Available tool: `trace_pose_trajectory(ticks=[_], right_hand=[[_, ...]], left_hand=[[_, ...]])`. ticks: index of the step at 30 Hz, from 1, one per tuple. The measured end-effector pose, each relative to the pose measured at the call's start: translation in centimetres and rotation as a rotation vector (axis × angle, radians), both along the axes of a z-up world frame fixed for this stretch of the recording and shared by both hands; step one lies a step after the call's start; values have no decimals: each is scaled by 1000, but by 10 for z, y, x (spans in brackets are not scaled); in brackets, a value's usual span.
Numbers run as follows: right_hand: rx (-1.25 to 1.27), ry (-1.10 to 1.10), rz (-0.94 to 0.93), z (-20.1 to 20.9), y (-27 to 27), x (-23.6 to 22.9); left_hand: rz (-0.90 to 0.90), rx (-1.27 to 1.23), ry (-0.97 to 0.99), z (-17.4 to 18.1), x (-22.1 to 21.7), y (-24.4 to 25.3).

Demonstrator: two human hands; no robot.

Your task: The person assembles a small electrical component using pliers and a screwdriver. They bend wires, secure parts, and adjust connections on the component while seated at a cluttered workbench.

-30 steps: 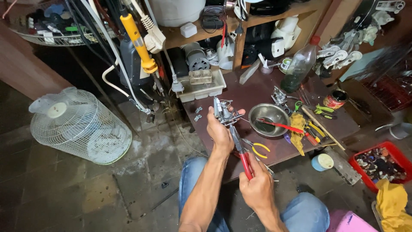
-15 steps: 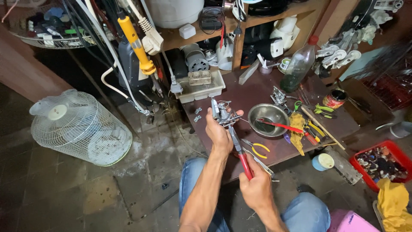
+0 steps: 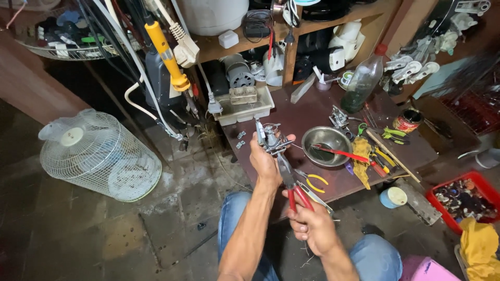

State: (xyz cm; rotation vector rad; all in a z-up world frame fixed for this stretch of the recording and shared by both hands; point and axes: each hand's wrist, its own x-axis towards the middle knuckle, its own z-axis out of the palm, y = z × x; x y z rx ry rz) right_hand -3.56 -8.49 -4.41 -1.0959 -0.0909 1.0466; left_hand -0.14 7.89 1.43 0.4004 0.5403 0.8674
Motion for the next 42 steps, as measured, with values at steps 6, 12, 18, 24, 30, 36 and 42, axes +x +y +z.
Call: trace_pose_trajectory(ticks=[6,12,18,24,30,36,42], right_hand=[[-647,-892,-189,-5,7,-11],[-681,-1233,-267,-12,5,-14],[-512,-1025,-234,-14,1,-5],[91,153,-17,13,-11,2],[-488,-837,-241,-16,-1,-8],[-713,-1205,-292,-9,4,-15],[-338,-545,-202,-22,-1,-1]], left_hand=[[10,-25,-17,-4,5,0],[-32,-12,-54,-12,11,0],[-17,-60,-14,-1,12,-6],[-89,-51,22,15,7,-15],[-59,-76,6,4,13,-14],[-54,-73,20,9,13,-13],[-67,-72,-14,-15,20,-3]])
